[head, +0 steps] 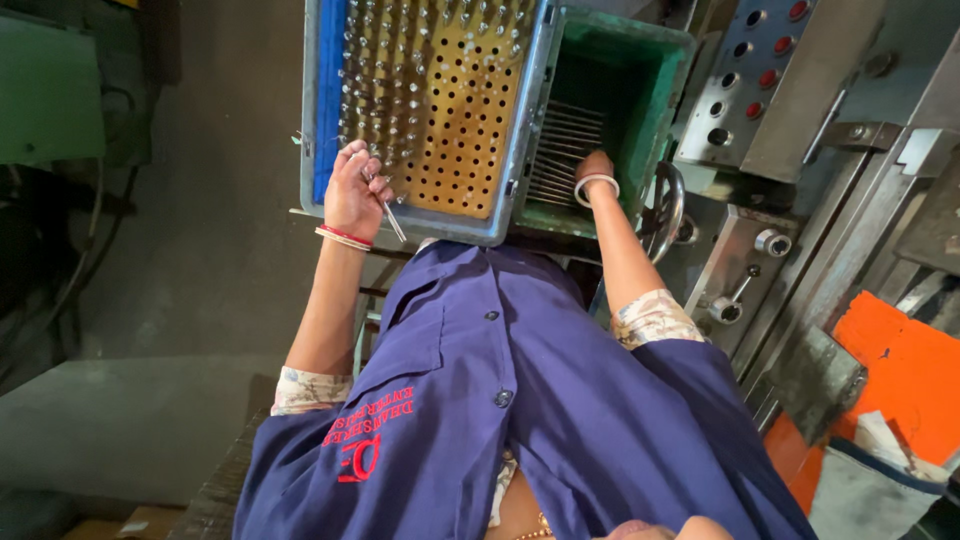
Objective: The person repeatedly picks up metal rods from a blue tray, inserts them into a metal forming machine, and operates a lever to process them. After processing, the rods are placed into a green bin. The person also uses a caliper to measure a processed rod.
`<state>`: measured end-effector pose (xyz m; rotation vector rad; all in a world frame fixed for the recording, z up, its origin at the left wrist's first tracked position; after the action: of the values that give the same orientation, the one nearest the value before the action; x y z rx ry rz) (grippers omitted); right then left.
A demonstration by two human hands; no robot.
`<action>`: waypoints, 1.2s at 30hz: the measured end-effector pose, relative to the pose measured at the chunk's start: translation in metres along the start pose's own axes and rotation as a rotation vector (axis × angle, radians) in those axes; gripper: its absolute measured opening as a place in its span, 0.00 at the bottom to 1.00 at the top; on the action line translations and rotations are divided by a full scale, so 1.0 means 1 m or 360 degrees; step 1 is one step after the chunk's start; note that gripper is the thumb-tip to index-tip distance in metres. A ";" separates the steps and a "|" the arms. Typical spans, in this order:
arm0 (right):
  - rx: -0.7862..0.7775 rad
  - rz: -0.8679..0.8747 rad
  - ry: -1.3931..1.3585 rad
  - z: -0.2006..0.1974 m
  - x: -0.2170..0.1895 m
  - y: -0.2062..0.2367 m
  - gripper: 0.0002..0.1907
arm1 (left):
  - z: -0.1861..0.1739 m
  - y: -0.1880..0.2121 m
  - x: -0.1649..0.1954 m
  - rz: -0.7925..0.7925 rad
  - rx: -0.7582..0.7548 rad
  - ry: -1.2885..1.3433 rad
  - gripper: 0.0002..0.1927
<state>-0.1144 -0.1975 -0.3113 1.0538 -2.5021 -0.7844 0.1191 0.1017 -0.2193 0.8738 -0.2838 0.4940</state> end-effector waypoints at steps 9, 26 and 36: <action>-0.0279 -0.0235 0.0123 0.052 -0.005 0.001 0.13 | -0.002 0.001 -0.006 -0.0023 -0.0044 -0.0007 0.09; 0.0736 0.0593 -0.0905 -0.040 0.027 0.018 0.11 | -0.005 0.005 0.002 0.0026 -0.0056 0.0015 0.09; 0.0613 0.0751 -0.1049 -0.037 0.043 -0.004 0.11 | -0.014 0.010 0.001 0.0024 0.0067 -0.0004 0.11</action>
<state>-0.1240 -0.2451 -0.2814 0.2568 -3.3703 -0.5741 0.1157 0.1181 -0.2207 0.9136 -0.2833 0.5141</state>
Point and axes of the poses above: each hand's wrist, its own y-axis away from the middle knuckle, its own z-axis out of the palm, x = y × z, the point moved 8 cm from there along -y, towards the middle knuckle, and after that the axes turned 8 degrees about y, right-handed, at the moved point
